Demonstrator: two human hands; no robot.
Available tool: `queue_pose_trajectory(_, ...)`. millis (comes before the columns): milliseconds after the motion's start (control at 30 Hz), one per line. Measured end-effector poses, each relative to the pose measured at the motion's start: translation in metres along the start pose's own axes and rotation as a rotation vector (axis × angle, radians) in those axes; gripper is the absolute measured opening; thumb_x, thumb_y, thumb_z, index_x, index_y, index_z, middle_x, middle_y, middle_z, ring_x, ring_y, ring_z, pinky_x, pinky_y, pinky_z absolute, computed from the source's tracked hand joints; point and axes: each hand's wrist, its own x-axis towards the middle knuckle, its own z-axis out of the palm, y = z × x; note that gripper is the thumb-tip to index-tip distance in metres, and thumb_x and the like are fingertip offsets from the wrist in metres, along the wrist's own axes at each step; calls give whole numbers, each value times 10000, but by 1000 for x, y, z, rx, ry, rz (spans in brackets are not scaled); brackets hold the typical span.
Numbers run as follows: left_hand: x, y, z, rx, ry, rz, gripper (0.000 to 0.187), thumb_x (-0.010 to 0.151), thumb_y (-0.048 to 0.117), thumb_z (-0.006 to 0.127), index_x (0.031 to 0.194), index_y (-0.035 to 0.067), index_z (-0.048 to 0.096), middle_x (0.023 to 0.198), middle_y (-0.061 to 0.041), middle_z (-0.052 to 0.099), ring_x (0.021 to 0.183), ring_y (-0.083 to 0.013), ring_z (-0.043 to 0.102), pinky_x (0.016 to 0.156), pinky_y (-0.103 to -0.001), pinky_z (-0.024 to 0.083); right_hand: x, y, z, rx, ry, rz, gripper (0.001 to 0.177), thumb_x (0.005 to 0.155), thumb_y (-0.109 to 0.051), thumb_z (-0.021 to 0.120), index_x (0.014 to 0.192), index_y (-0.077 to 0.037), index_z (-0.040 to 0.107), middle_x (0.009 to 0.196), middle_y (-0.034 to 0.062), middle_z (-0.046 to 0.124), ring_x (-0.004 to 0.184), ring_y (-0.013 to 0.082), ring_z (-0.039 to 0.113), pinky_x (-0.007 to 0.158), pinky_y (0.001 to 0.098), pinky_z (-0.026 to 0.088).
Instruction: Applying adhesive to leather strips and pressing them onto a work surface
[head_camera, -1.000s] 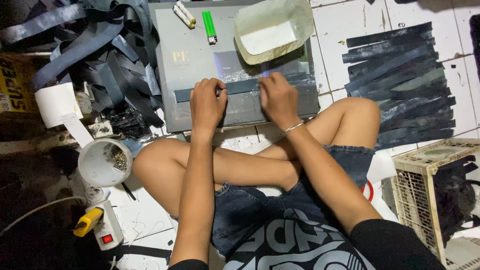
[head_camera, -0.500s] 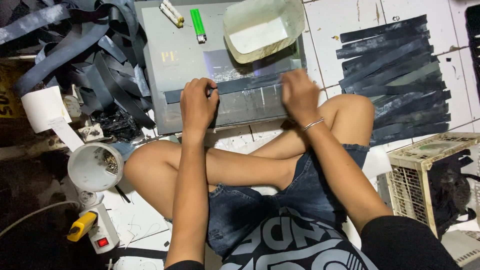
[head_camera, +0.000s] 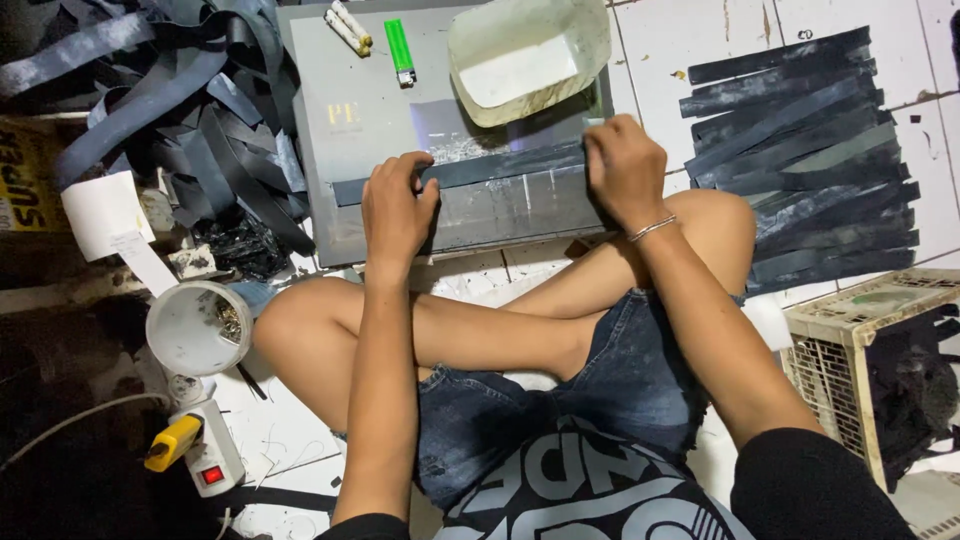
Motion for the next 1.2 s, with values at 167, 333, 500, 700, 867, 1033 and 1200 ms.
queue_pose_trajectory(167,-3,0,-4,49,20,59,250,868,148,776,1110,159,713,770,-46,571,843,-314,638,802,-465,501,-5,38,7,4,82,122,110,921,-74,784,985,-142,725,888,35,586,769,287,684,642,379,543)
queue_pose_trajectory(333,-3,4,-1,237,150,204,123,911,207,735,1033,192,740,741,-20,584,749,-262,656,696,-399,527,-20,45,-2,340,188,244,136,938,8,807,991,-112,774,866,30,625,761,268,666,684,344,528)
queue_pose_trajectory(500,1,22,11,326,169,438,129,902,260,752,1020,211,769,851,-27,598,797,-244,607,703,-372,485,-39,69,23,746,279,654,109,954,-55,758,1039,-103,808,850,40,691,766,122,626,665,275,498)
queue_pose_trajectory(700,5,33,30,250,70,561,197,983,314,687,1123,218,787,999,-62,613,921,-287,592,730,-388,418,-31,57,31,1027,302,816,134,937,-71,759,1065,-52,795,815,81,696,749,124,663,676,262,583)
queue_pose_trajectory(867,10,48,41,293,83,614,241,998,351,662,1139,189,773,1030,-77,611,919,-287,585,736,-393,411,-19,37,9,1304,282,960,144,942,-91,738,1074,-44,767,866,32,675,828,92,690,779,244,638)
queue_pose_trajectory(1033,9,38,41,270,98,602,288,984,305,688,1216,144,744,1013,-81,630,904,-282,610,737,-390,418,-18,32,7,1288,251,853,136,924,-124,785,1047,-66,786,856,39,659,833,96,610,732,258,572)
queue_pose_trajectory(1200,8,35,30,252,92,546,357,900,263,775,1236,154,719,1026,-52,627,909,-260,599,740,-385,415,-15,26,-4,1223,225,743,122,934,-125,793,1032,-53,794,809,34,666,804,65,583,732,249,537)
